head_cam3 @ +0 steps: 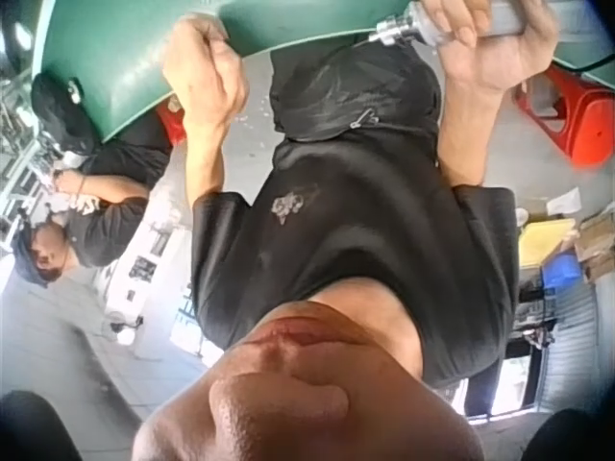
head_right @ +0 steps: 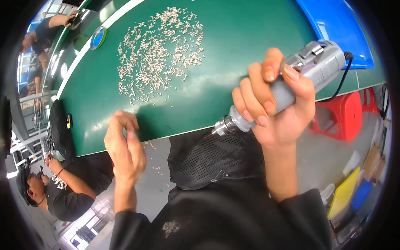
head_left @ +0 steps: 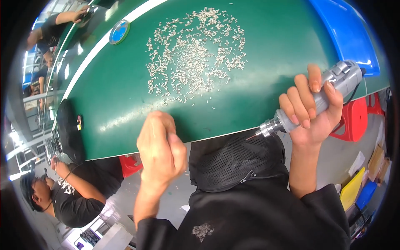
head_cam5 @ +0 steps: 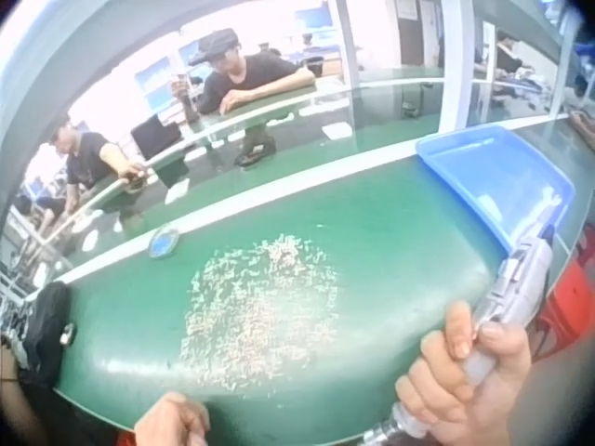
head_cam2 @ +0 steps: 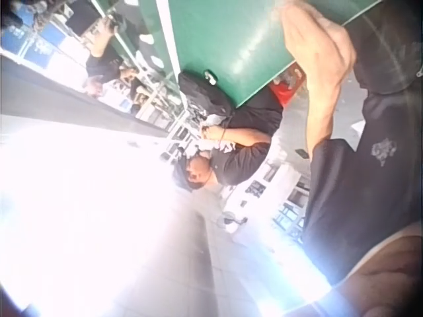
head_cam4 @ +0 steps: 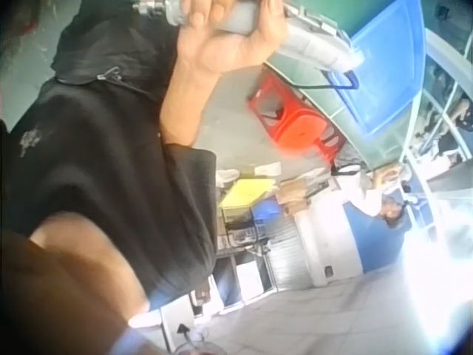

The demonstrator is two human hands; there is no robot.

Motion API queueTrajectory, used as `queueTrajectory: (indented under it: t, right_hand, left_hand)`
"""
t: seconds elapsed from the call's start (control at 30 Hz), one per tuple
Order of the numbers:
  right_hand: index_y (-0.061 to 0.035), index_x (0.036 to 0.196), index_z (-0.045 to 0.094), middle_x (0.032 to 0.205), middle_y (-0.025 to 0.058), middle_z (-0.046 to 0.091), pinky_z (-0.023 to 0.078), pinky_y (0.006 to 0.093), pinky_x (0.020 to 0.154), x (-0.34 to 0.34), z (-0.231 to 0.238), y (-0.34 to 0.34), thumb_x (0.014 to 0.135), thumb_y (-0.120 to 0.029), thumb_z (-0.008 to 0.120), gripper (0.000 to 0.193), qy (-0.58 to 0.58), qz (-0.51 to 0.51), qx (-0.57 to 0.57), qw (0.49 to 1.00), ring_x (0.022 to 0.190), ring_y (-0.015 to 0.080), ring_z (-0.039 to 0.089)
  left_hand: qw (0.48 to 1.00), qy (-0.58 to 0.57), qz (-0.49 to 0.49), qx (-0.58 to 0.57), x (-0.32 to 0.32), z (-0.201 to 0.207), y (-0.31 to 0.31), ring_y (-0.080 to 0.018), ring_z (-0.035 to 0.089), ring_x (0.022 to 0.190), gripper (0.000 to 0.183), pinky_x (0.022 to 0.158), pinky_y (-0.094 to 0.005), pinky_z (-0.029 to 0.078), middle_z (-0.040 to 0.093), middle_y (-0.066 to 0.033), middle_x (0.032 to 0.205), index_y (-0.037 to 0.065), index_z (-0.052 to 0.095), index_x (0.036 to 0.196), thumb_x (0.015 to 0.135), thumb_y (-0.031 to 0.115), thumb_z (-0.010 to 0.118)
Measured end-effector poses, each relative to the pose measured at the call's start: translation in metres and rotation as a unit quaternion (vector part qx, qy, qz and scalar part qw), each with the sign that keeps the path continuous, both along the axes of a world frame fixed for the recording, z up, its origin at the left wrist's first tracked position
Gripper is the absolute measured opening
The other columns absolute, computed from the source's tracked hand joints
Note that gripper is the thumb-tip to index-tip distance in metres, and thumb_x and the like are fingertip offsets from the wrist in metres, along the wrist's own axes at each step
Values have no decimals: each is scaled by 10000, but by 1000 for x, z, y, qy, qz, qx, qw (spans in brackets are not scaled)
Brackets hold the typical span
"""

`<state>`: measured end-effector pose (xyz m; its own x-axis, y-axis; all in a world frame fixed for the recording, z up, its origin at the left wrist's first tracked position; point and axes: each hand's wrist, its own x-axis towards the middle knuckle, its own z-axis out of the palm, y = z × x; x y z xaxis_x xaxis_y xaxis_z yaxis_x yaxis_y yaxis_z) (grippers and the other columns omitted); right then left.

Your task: Using an electric screwdriver to fasten small screws into electronic device components on an assembly line.

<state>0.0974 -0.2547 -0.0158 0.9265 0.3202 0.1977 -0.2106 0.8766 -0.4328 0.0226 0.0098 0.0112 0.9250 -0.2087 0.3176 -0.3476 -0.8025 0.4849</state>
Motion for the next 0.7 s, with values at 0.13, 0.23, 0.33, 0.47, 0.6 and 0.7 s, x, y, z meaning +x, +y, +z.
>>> queueTrajectory:
  t: [0.13,0.23,0.33,0.47,0.6,0.7]
  right_hand:
    - [-65,877,442,585,9,391,365,277,497,-1,8,11,959,-223,438,178,1,-20,-13,1000,422,106,386]
    - [-63,883,456,590,6,411,369,274,515,-3,26,24,933,-194,475,141,-9,-31,67,997,423,116,390]
    - [-62,895,467,584,6,415,366,270,529,-7,40,33,925,-195,485,138,-11,-28,96,995,435,116,400]
    - [-70,879,463,581,2,418,378,270,534,-11,42,36,918,-199,491,138,-7,-59,71,996,455,117,420]
    - [-71,877,465,582,2,422,385,273,537,-10,38,31,918,-200,492,138,-11,-44,76,996,454,118,420]
    - [-69,884,471,583,3,425,385,274,539,-7,32,21,921,-204,491,142,-48,-8,50,998,456,117,418]
  left_hand:
    - [962,66,44,-263,-20,-9,-29,-180,498,603,53,566,-321,427,532,-135,719,-18,461,839,886,-3,479]
    - [878,130,21,-460,-22,-12,-45,-163,511,664,149,600,-282,442,547,-133,780,-17,478,864,969,89,476]
    - [786,167,-31,-595,-22,-15,-52,-167,553,691,141,624,-279,468,581,-158,832,-37,537,913,971,91,522]
    - [735,185,-55,-650,-23,-18,-59,-176,560,693,170,623,-284,476,583,-166,833,-39,549,910,973,117,528]
    - [715,191,-71,-669,-24,-19,-60,-178,561,697,175,619,-282,475,584,-167,834,-41,552,909,971,121,533]
    - [703,193,-68,-681,-24,-18,-61,-177,559,702,184,619,-278,470,581,-163,827,-42,554,900,972,126,531]
